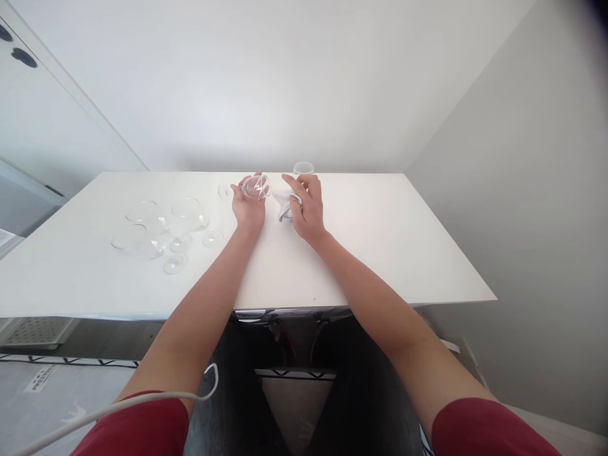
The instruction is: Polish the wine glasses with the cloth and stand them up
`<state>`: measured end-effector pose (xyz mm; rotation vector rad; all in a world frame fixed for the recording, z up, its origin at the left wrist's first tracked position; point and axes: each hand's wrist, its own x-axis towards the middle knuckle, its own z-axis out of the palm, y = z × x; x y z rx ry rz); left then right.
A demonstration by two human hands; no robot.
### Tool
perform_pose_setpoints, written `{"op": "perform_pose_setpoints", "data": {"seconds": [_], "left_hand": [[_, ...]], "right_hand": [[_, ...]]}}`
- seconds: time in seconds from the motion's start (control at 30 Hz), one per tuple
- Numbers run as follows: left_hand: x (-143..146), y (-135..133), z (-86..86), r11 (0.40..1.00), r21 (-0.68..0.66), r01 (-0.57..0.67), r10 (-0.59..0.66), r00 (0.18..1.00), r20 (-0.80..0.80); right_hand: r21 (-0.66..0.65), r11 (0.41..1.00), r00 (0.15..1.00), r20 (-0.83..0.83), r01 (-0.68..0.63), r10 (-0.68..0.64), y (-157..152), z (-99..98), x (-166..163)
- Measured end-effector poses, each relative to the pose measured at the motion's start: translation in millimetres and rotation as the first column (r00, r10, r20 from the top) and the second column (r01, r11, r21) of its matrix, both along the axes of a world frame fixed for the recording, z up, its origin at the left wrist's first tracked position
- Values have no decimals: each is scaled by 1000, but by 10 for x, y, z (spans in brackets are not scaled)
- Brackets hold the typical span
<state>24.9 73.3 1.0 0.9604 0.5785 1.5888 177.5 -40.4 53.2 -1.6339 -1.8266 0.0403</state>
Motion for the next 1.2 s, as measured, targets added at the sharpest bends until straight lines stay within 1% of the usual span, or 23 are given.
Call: {"op": "perform_pose_setpoints", "data": {"seconds": [0.07, 0.1, 0.13, 0.17, 0.2, 0.27, 0.33, 0.37, 0.4, 0.43, 0.47, 0.53, 0.57, 0.63, 0.7, 0.73, 0.77, 0.8, 0.9, 1.0, 1.07, 1.13, 1.2], "left_hand": [[-6, 18, -13, 1000, -29, -12, 13, 999, 32], [-1, 19, -10, 998, -55, -17, 20, 998, 64], [8, 15, -2, 996, -86, -18, 27, 994, 107], [19, 9, 10, 993, -119, -17, 36, 988, 153], [29, 2, 23, 989, -149, -16, 45, 979, 198], [44, -11, 46, 982, -189, -17, 67, 962, 263], [44, -19, 60, 977, -209, -29, 90, 952, 291], [40, -21, 63, 975, -217, -43, 107, 949, 296], [34, -21, 64, 972, -225, -62, 129, 946, 296], [28, -20, 63, 968, -236, -82, 152, 944, 294], [24, -19, 62, 964, -245, -101, 172, 942, 289], [25, -19, 58, 960, -252, -124, 195, 940, 280], [33, -21, 58, 960, -247, -128, 196, 942, 273], [62, -34, 64, 964, -228, -134, 189, 951, 244], [105, -63, 82, 967, -209, -144, 182, 967, 179], [127, -86, 96, 968, -202, -148, 178, 975, 137], [149, -113, 112, 968, -198, -151, 173, 980, 95], [168, -146, 130, 969, -193, -152, 166, 984, 59], [209, -265, 188, 982, -147, -119, 119, 993, -9], [237, -383, 247, 995, -97, 4, -5, 1000, -14], [254, -433, 278, 993, -89, 79, -78, 997, 16], [262, -438, 292, 989, -71, 130, -125, 990, 62], [256, -397, 281, 987, -45, 157, -151, 982, 111]], "right_hand": [[17, 1000, 995, -102, -11, 12, -9, -29, 9], [34, 999, 979, -201, -34, 40, 4, -59, 8], [61, 996, 944, -322, -61, 78, 27, -95, 1], [94, 992, 885, -450, -83, 116, 60, -134, -11], [124, 988, 808, -570, -96, 150, 98, -172, -29], [142, 983, 622, -761, -118, 185, 183, -238, -72], [114, 980, 443, -879, -166, 177, 259, -289, -114], [100, 975, 369, -914, -196, 168, 289, -311, -131], [94, 970, 312, -936, -225, 164, 312, -331, -143], [99, 963, 277, -946, -249, 169, 329, -351, -152], [109, 957, 262, -948, -269, 182, 338, -368, -158], [126, 949, 280, -937, -288, 210, 339, -391, -161], [125, 952, 308, -927, -281, 213, 331, -395, -161], [121, 966, 397, -894, -229, 206, 304, -387, -162], [150, 970, 500, -835, -190, 228, 267, -368, -168], [172, 966, 541, -803, -193, 251, 250, -361, -175], [187, 960, 563, -780, -206, 273, 235, -358, -184], [191, 955, 568, -770, -229, 291, 224, -362, -196], [149, 927, 527, -787, -345, 323, 215, -406, -242], [166, 855, 458, -786, -492, 416, 230, -455, -274], [217, 804, 379, -794, -554, 475, 246, -468, -269], [237, 770, 292, -828, -592, 479, 264, -465, -238], [215, 758, 241, -864, -615, 441, 280, -454, -196]]}}
